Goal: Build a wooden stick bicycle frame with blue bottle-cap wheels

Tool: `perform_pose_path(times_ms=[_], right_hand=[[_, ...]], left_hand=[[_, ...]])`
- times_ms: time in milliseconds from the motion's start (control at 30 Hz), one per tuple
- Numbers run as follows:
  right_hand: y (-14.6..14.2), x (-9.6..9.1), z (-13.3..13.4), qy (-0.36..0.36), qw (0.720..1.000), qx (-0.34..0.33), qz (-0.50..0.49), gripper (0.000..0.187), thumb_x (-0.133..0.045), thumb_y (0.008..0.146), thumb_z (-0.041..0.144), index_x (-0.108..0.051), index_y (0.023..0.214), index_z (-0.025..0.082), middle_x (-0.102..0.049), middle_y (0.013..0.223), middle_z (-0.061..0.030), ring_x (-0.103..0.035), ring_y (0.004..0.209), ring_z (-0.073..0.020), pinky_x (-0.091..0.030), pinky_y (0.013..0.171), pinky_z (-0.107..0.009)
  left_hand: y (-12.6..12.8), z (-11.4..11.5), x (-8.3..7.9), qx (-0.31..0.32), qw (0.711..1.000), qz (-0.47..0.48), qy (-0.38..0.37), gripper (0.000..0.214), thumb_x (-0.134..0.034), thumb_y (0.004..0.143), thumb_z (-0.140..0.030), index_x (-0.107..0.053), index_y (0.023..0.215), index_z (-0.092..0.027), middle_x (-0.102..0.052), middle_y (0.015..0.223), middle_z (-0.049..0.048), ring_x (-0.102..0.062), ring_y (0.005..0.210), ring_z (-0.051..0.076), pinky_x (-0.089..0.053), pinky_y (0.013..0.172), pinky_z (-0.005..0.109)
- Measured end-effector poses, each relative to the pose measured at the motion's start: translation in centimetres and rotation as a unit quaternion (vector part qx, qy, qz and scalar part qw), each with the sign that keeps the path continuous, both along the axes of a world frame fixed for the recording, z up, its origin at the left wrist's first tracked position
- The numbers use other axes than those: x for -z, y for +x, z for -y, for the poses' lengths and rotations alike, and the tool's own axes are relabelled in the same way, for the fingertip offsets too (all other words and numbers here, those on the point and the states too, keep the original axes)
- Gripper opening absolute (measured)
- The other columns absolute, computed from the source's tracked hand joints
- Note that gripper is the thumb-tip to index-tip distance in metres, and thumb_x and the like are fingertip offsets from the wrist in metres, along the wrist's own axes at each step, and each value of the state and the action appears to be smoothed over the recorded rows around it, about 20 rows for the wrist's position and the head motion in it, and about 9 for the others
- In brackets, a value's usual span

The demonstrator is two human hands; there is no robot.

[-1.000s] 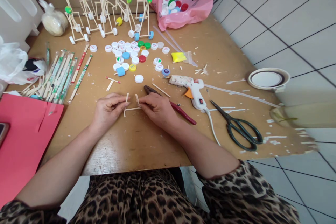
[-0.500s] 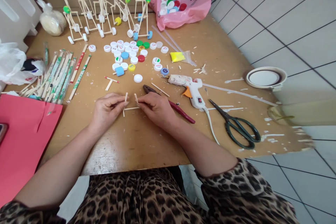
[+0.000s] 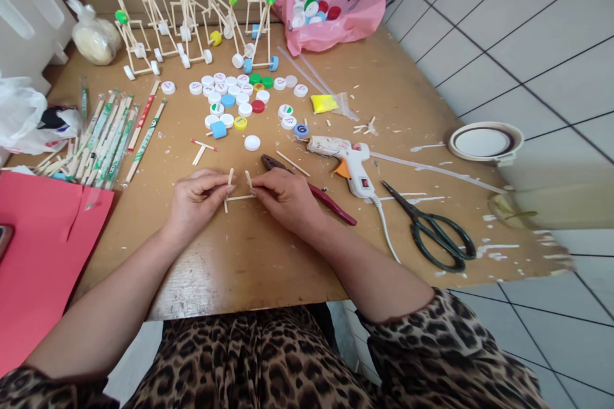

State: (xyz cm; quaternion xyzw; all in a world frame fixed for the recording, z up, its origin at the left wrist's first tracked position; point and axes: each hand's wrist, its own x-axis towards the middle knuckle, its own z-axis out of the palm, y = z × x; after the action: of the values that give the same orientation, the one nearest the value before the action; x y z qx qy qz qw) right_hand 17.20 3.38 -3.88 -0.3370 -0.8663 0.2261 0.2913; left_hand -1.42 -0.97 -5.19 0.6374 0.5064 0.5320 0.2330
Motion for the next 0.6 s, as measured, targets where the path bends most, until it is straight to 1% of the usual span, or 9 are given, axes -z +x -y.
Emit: perform_pose_path(times_ms=[200,600], right_hand=[[-0.01,0.06,-0.01,-0.004,1.000,0.001,0.003,0.019,-0.052,0.088,0.015,-0.070,0.086,0.019,-0.072,0.075,-0.0032,-0.061,0.070,-0.0152,-0.045,0.065,-0.026],[0.03,-0.01,0.05,0.000,1.000,0.002,0.002,0.018,-0.053,0.088,0.015,-0.070,0.085,0.018,-0.072,0.077,-0.0043,-0.061,0.071,-0.0157,-0.045,0.067,-0.027]], left_hand=[[0.03,-0.01,-0.03,-0.003,1.000,0.001,-0.009,0.010,-0.068,0.075,-0.024,-0.077,0.079,-0.024,-0.074,0.073,0.0029,-0.067,0.068,0.015,-0.054,0.061,0.026],[0.00,0.01,-0.01,-0.006,1.000,0.001,-0.012,0.009,-0.069,0.075,-0.025,-0.077,0.078,-0.024,-0.073,0.071,0.0029,-0.066,0.065,0.014,-0.052,0.058,0.024]])
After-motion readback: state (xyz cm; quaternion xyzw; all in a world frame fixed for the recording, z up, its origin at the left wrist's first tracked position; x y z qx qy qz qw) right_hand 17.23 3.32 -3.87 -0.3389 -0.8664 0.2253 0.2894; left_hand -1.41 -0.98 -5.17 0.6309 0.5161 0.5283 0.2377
